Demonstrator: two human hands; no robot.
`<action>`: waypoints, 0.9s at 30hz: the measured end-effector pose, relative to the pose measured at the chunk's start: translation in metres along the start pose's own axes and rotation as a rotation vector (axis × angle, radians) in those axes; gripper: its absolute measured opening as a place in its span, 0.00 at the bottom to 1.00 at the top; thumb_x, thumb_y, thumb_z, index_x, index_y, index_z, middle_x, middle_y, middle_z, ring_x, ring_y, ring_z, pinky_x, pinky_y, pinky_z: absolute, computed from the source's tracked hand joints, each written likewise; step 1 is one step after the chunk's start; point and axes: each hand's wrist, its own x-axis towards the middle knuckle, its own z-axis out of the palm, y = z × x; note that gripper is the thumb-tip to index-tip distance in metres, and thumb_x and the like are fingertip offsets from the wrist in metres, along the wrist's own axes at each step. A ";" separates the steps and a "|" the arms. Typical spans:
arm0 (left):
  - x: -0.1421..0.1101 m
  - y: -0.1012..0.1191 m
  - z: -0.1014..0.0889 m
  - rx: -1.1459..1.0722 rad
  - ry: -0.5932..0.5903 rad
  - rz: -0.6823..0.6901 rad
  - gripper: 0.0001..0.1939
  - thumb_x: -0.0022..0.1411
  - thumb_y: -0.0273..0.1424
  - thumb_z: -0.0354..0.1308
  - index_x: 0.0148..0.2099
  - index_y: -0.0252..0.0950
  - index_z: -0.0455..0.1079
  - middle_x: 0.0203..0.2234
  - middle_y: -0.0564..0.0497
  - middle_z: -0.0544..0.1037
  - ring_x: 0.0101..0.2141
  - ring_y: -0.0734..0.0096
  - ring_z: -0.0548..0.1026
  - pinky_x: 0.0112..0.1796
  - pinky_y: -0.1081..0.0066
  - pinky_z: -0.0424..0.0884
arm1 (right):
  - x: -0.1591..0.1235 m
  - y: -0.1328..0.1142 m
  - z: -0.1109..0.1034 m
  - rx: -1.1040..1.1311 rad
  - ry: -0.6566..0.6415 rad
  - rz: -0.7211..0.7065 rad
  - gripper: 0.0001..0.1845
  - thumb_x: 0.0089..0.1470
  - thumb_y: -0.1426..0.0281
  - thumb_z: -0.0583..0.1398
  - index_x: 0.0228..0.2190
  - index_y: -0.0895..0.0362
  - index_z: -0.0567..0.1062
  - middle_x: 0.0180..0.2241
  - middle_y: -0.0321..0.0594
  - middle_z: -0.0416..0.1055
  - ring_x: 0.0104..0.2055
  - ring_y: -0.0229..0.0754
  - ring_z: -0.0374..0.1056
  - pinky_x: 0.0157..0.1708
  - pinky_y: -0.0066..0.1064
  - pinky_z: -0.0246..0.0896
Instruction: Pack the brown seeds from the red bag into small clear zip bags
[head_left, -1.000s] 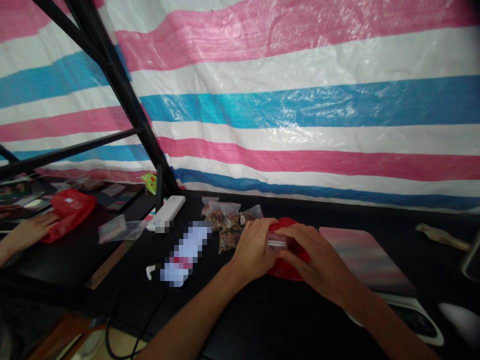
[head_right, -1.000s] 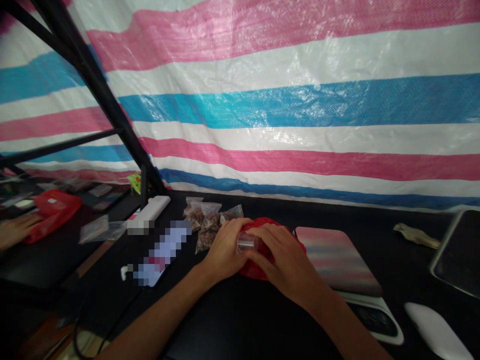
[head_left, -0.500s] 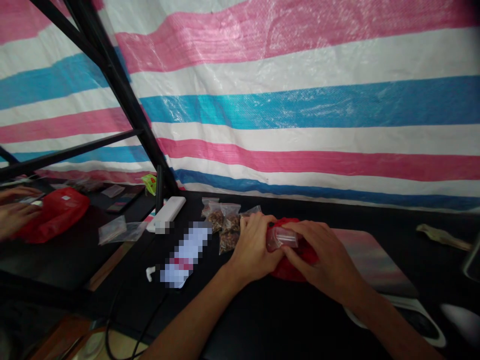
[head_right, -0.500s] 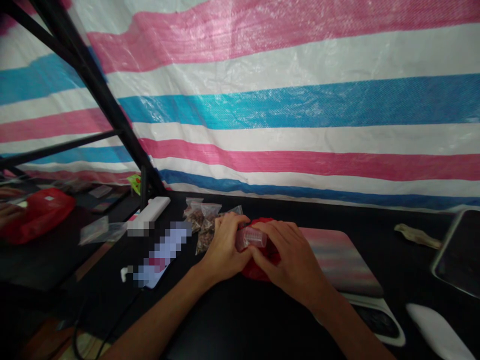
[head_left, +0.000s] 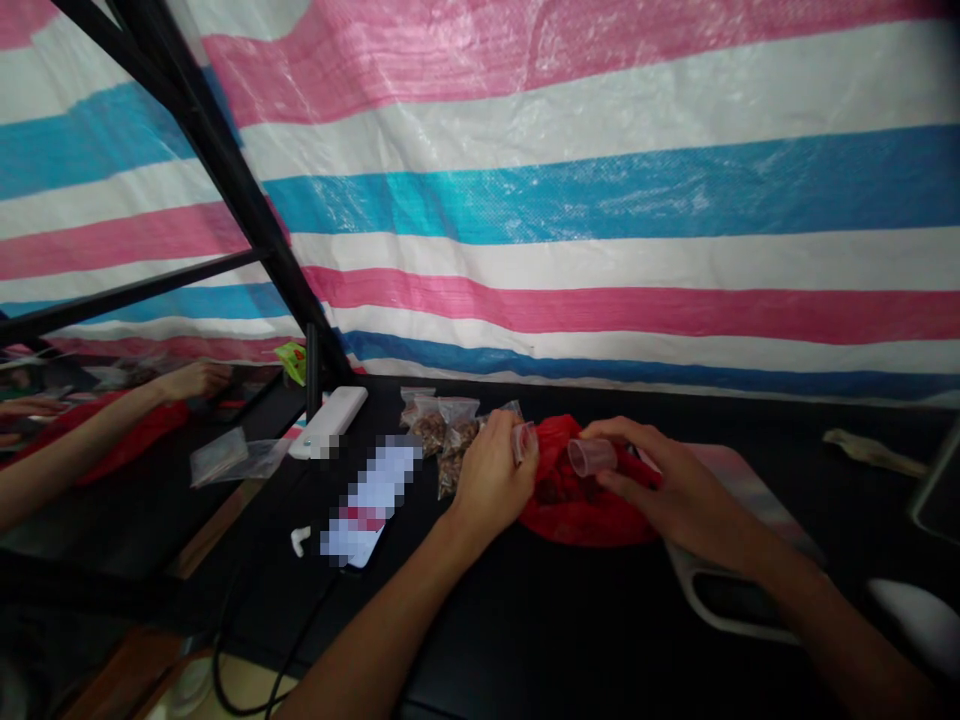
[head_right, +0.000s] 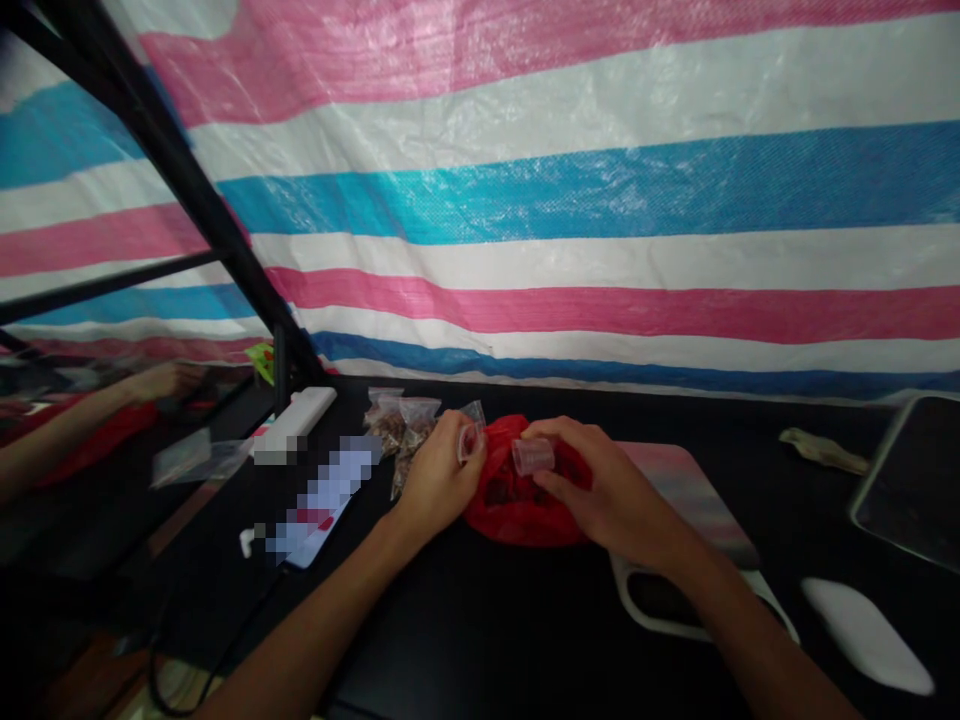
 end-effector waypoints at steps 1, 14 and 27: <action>0.000 -0.001 0.001 -0.007 0.031 -0.038 0.06 0.73 0.33 0.50 0.40 0.40 0.63 0.36 0.49 0.73 0.35 0.64 0.72 0.36 0.65 0.64 | 0.000 0.003 -0.003 -0.026 -0.049 0.008 0.17 0.59 0.70 0.62 0.50 0.48 0.75 0.50 0.39 0.78 0.51 0.50 0.73 0.53 0.43 0.65; -0.015 0.017 -0.004 -0.142 0.218 0.221 0.02 0.67 0.30 0.58 0.39 0.39 0.68 0.28 0.52 0.77 0.28 0.70 0.74 0.33 0.70 0.66 | -0.001 0.025 0.006 -0.731 -0.080 0.042 0.17 0.63 0.67 0.61 0.53 0.54 0.76 0.46 0.44 0.78 0.40 0.51 0.74 0.44 0.44 0.63; -0.032 0.028 0.018 0.245 -0.243 -0.101 0.15 0.67 0.47 0.57 0.35 0.41 0.69 0.22 0.48 0.77 0.22 0.60 0.74 0.28 0.67 0.49 | -0.003 0.008 0.008 -0.621 -0.032 0.205 0.17 0.68 0.57 0.56 0.52 0.51 0.75 0.48 0.43 0.79 0.39 0.52 0.78 0.35 0.40 0.66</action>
